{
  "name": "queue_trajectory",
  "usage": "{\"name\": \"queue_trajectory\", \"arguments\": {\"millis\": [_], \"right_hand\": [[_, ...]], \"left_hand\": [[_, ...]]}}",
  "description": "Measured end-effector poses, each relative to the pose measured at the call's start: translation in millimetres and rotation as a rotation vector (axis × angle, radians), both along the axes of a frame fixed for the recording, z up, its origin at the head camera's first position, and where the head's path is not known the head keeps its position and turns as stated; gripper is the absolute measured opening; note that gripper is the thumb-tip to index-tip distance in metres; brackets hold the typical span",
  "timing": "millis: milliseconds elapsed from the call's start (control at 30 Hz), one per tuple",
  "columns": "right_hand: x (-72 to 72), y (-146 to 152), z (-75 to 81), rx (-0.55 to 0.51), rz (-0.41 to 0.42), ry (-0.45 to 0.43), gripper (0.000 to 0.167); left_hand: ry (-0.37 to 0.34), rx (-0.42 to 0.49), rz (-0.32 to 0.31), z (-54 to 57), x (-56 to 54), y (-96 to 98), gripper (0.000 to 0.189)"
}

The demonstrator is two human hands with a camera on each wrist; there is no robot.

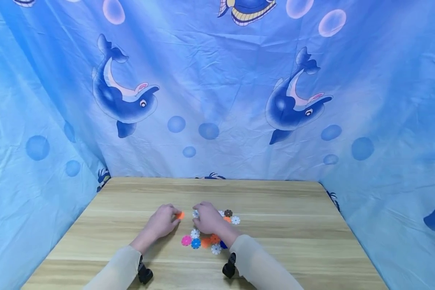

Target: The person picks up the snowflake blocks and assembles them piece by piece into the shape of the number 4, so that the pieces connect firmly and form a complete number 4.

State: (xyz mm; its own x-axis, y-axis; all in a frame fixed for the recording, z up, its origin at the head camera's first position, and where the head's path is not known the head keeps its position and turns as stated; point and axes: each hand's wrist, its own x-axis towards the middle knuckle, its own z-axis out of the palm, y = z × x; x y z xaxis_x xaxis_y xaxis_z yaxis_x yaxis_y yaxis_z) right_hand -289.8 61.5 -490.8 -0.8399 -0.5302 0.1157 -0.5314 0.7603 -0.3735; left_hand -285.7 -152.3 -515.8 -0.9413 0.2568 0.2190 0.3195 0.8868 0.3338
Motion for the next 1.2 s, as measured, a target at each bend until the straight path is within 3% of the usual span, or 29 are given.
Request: {"name": "queue_trajectory", "arguments": {"millis": [300, 467, 667, 833, 1033, 1133, 1200], "right_hand": [[-9.0, -17.8, -12.2, 0.127, -0.021, 0.034, 0.031], [-16.1, -21.5, -15.7, 0.094, -0.072, 0.005, 0.029], [-22.2, -17.7, -19.3, 0.019, -0.110, -0.021, 0.032], [-24.5, -10.1, -18.2, -0.120, -0.081, -0.036, 0.019], [-16.9, 5.5, -10.2, -0.339, -0.088, 0.006, 0.015], [-10.2, 12.0, 0.2, -0.519, -0.124, -0.062, 0.015], [-5.6, 14.5, 10.0, -0.670, -0.149, -0.177, 0.017]], "left_hand": [[-0.009, 0.018, 0.035, -1.3, -5.1, 4.3, 0.021], [-0.051, 0.032, 0.042, 1.8, -7.0, 3.7, 0.018], [-0.073, 0.094, 0.005, 6.5, -6.3, 4.0, 0.019], [-0.057, 0.193, -0.025, 15.2, -1.7, 4.0, 0.017], [0.049, 0.262, -0.083, 38.0, 3.3, 10.7, 0.010], [0.096, 0.329, -0.090, 50.0, 7.3, 16.4, 0.009], [0.115, 0.383, -0.092, 57.5, 11.9, 19.1, 0.009]]}}
